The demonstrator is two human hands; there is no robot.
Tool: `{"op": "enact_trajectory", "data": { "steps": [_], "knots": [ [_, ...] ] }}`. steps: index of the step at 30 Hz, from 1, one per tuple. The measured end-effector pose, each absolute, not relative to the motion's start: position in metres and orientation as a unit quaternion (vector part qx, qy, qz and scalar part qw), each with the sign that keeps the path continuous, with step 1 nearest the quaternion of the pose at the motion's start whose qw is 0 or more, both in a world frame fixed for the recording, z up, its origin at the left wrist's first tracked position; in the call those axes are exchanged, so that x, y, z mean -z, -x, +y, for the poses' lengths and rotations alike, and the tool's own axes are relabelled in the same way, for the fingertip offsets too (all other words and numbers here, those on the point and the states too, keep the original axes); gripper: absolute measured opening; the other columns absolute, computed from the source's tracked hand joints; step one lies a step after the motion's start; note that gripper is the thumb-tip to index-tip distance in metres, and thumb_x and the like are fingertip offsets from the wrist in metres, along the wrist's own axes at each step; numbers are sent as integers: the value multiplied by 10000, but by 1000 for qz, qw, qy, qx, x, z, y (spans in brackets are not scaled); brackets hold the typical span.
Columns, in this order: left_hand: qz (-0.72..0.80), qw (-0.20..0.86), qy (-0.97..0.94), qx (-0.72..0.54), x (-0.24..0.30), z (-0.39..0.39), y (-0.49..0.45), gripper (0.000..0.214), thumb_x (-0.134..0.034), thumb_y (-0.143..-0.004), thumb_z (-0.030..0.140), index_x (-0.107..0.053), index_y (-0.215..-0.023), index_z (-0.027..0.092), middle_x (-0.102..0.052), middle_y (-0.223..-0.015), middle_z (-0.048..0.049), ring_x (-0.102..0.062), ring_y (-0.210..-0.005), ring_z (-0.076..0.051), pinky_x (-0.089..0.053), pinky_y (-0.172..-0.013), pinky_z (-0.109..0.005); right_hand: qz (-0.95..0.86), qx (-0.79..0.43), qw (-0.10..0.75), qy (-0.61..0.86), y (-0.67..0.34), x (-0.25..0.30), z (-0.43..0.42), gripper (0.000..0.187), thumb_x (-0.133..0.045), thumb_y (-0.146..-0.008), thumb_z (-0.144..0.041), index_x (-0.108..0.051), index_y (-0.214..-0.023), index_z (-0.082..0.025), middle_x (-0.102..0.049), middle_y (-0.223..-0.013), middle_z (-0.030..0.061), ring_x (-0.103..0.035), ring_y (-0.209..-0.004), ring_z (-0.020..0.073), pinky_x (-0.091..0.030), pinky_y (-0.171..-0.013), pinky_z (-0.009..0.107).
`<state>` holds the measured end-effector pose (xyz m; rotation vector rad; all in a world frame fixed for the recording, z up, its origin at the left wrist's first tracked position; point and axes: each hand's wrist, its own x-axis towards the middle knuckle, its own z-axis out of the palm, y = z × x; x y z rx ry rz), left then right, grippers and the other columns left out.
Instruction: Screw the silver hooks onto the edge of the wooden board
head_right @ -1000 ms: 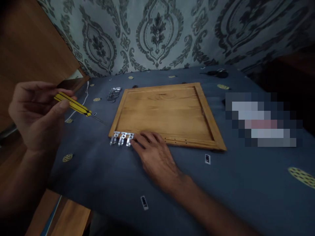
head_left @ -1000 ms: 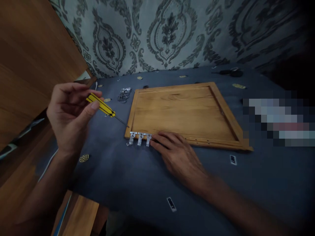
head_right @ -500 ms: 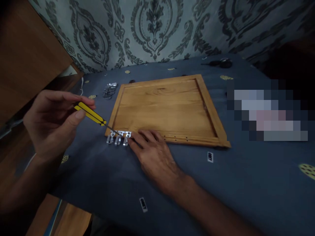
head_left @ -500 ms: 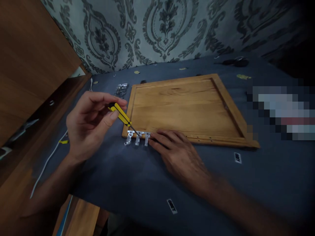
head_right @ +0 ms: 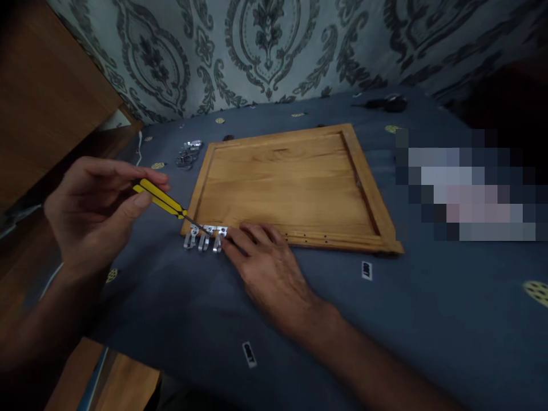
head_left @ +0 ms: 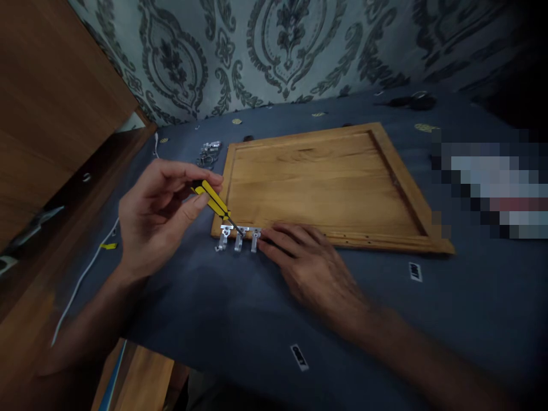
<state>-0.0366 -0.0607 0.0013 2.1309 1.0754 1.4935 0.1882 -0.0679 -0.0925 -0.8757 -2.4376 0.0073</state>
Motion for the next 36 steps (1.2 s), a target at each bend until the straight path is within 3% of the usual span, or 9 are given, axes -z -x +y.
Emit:
{"op": "enact_trajectory", "data": {
  "steps": [12, 19, 24, 27, 32, 36],
  "knots": [
    [354, 177, -736, -549, -1, -59, 42, 310, -686, -867, 27, -701, -1096, 235, -742, -1051, 28, -717, -1000, -136, -617, -875, -260, -907, -1, 262, 329, -188, 93, -68, 381, -521, -860, -18, -705, -1139, -201, -746, -1177, 55, -605, -1111, 262, -475, -916, 420],
    [429, 8, -681, -594, 1, -50, 75, 218, -761, -839, 128, -691, -1016, 234, -730, -971, 48, -709, -925, -109, -598, -829, -261, -904, 7, 279, 323, -189, 95, -68, 393, -525, -832, -3, -702, -1128, -191, -743, -1186, 54, -604, -1117, 265, -472, -943, 420],
    [529, -101, -686, -488, 28, -47, 109, 131, -722, -872, 261, -647, -962, 202, -672, -935, 5, -684, -886, -131, -594, -756, -250, -903, 17, 291, 315, -189, 96, -66, 388, -503, -846, 6, -708, -1103, -200, -757, -1154, 42, -628, -1082, 249, -493, -914, 407],
    [541, -149, -741, -368, 44, -55, 121, 54, -634, -930, 248, -611, -948, 203, -646, -929, -8, -649, -868, -135, -555, -751, -251, -900, 12, 295, 320, -188, 96, -67, 397, -512, -830, 13, -710, -1099, -200, -759, -1145, 45, -626, -1092, 245, -498, -920, 408],
    [514, -83, -811, -269, 59, -73, 128, 101, -557, -971, 275, -615, -927, 205, -621, -866, -14, -617, -790, -142, -513, -716, -252, -902, -2, 279, 329, -188, 94, -68, 418, -508, -841, 3, -706, -1140, -210, -749, -1178, 42, -617, -1129, 245, -500, -954, 422],
    [495, -49, -835, -234, 52, -74, 121, 130, -533, -990, 294, -636, -1013, 217, -664, -922, -21, -615, -864, -173, -500, -806, -297, -906, -16, 258, 335, -188, 92, -69, 446, -504, -854, -10, -700, -1176, -249, -739, -1208, 34, -612, -1155, 248, -494, -972, 448]
  ]
}}
